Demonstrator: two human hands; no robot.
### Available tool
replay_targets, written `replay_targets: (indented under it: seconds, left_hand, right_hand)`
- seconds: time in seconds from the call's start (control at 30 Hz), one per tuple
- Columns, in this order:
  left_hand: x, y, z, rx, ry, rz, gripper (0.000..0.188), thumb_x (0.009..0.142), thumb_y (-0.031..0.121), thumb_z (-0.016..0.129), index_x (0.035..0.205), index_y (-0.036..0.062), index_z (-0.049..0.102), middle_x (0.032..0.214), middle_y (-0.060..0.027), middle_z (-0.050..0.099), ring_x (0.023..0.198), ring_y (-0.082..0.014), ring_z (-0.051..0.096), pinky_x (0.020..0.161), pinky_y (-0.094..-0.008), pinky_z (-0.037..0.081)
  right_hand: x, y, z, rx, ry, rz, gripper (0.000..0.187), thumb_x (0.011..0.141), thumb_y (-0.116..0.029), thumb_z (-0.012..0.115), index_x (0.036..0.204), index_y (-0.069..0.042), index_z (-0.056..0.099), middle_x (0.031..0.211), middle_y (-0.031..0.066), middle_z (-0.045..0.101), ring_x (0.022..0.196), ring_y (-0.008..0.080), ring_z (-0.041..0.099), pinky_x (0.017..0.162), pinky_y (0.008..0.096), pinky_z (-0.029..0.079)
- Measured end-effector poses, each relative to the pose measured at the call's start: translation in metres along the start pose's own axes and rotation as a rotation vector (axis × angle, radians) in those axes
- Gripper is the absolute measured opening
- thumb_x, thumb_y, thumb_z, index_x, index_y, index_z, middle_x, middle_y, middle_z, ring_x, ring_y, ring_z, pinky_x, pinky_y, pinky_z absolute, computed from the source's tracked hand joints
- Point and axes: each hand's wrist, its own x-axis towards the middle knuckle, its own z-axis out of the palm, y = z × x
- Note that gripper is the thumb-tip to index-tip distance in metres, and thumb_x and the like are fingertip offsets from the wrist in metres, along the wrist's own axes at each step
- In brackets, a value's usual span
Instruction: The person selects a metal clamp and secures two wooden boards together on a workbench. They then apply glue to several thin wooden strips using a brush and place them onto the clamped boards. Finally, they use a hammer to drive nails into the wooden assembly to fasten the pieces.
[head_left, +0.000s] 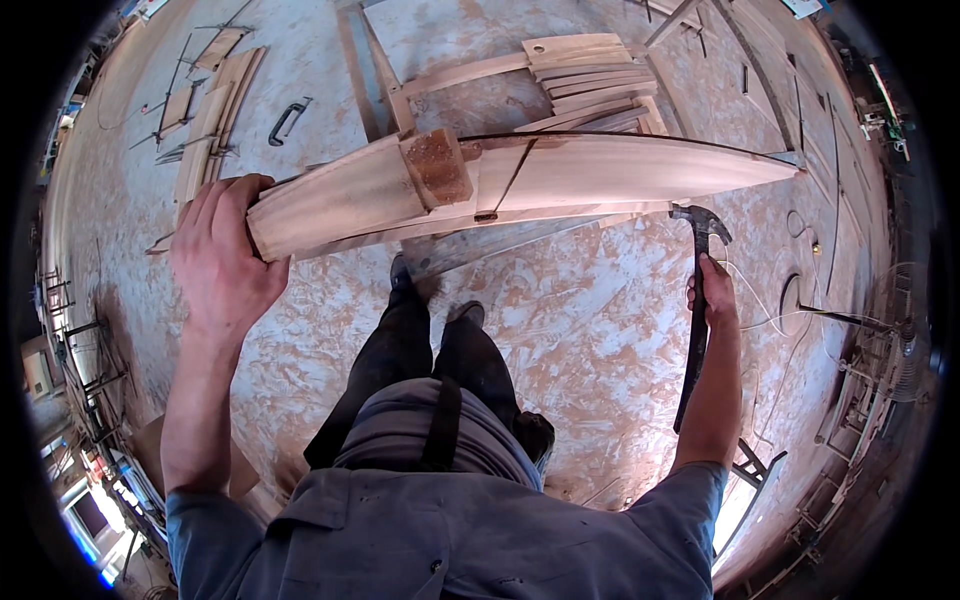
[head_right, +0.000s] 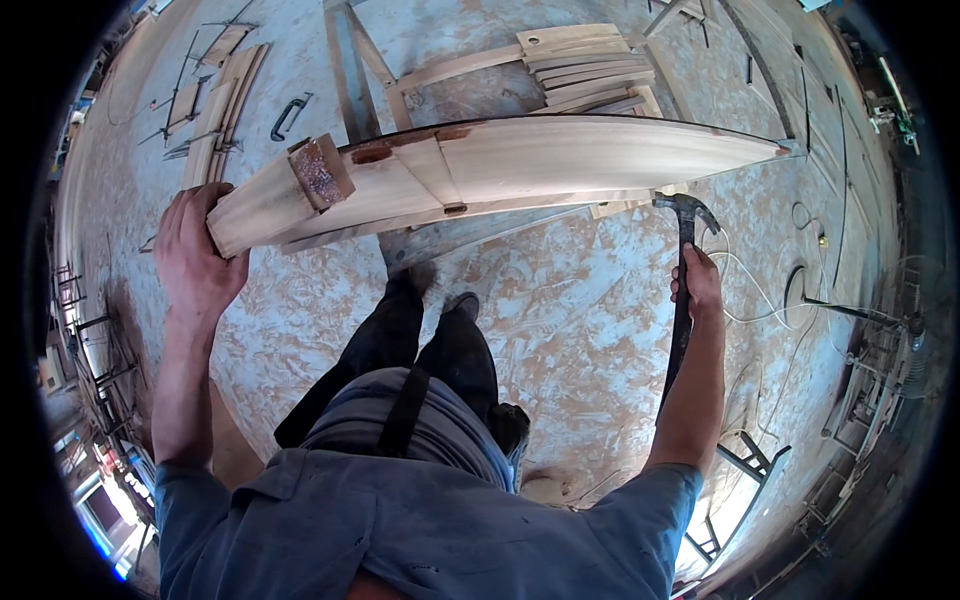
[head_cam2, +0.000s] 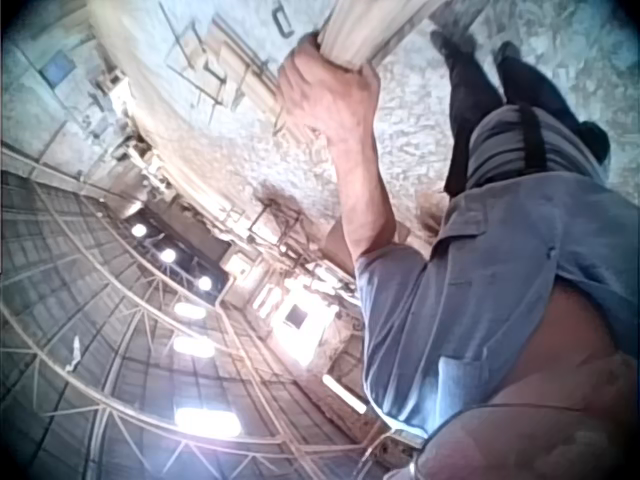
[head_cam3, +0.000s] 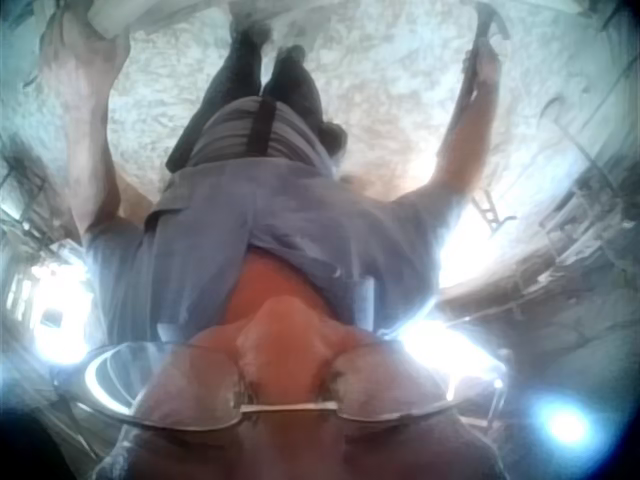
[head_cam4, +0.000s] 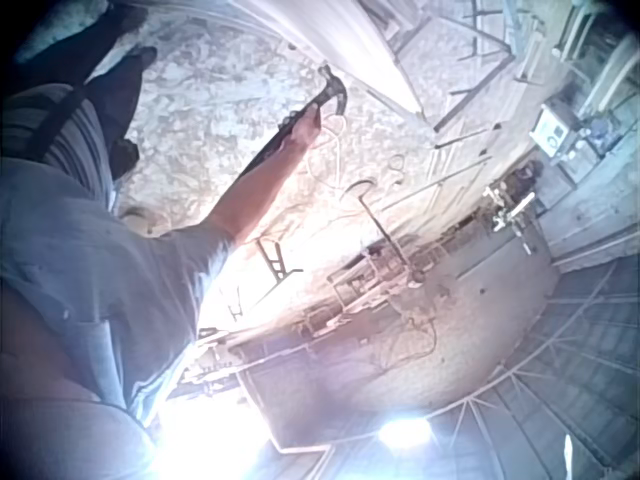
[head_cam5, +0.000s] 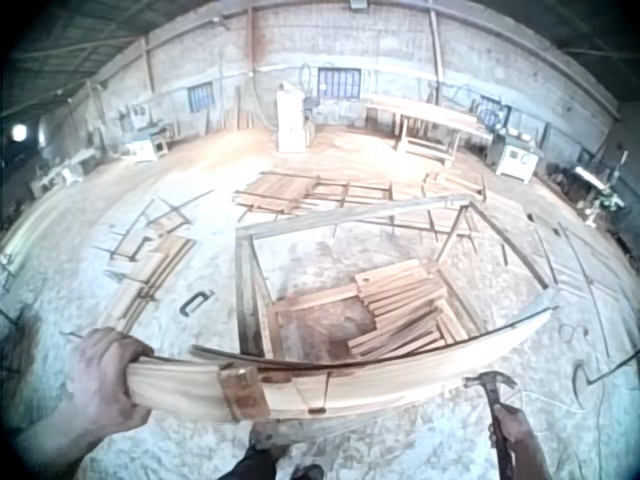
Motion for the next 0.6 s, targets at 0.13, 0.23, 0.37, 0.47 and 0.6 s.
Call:
replay_targets:
  seconds: [0.13,0.23,0.37,0.47,0.6]
  left_hand:
    - [0.001,0.000,0.001,-0.005,-0.019,-0.023,0.041,0.065,0.003,0.068,0.104,0.0025,0.057,0.093,-0.0139,0.063,0.087,-0.0345,0.061,0.078,-0.0428,0.048]
    - [0.001,-0.001,0.002,-0.041,-0.019,-0.042,0.041,0.064,0.003,0.069,0.104,0.0026,0.057,0.093,-0.0137,0.064,0.087,-0.0343,0.061,0.078,-0.0425,0.048]
    - [-0.003,-0.002,0.001,-0.025,-0.025,-0.046,0.042,0.064,0.003,0.069,0.105,0.0034,0.057,0.094,-0.0135,0.064,0.088,-0.0342,0.061,0.079,-0.0422,0.048]
    - [-0.003,-0.003,0.003,-0.022,-0.025,-0.042,0.043,0.064,0.003,0.070,0.105,0.0040,0.057,0.095,-0.0135,0.063,0.090,-0.0341,0.061,0.080,-0.0420,0.048]
    - [-0.002,-0.001,-0.001,0.001,-0.075,-0.074,0.046,0.064,0.004,0.073,0.107,0.0044,0.057,0.098,-0.0131,0.063,0.095,-0.0339,0.060,0.083,-0.0416,0.049]
  right_hand:
    - [-0.018,0.013,-0.001,0.067,0.035,-0.047,0.028,0.096,-0.034,0.054,0.094,-0.006,0.051,0.065,0.0042,0.053,0.045,0.0143,0.050,0.039,0.0319,0.045]
    - [-0.078,0.013,0.002,0.239,0.033,-0.238,0.019,0.094,-0.020,0.057,0.093,-0.004,0.049,0.070,0.0050,0.054,0.051,0.0143,0.054,0.043,0.0305,0.048]
    - [-0.180,-0.016,0.004,0.357,0.068,-0.478,0.016,0.094,-0.013,0.055,0.102,-0.001,0.048,0.077,0.0078,0.054,0.056,0.0150,0.056,0.045,0.0292,0.050]
    - [-0.238,-0.050,-0.008,0.230,-0.015,-0.761,0.020,0.096,-0.012,0.050,0.112,0.001,0.048,0.080,0.0096,0.055,0.055,0.0137,0.054,0.048,0.0250,0.049]
    - [-0.298,-0.121,0.018,-0.214,0.140,-1.008,0.039,0.098,-0.009,0.050,0.135,0.000,0.043,0.074,0.0015,0.053,0.055,0.0054,0.045,0.048,0.0198,0.036]
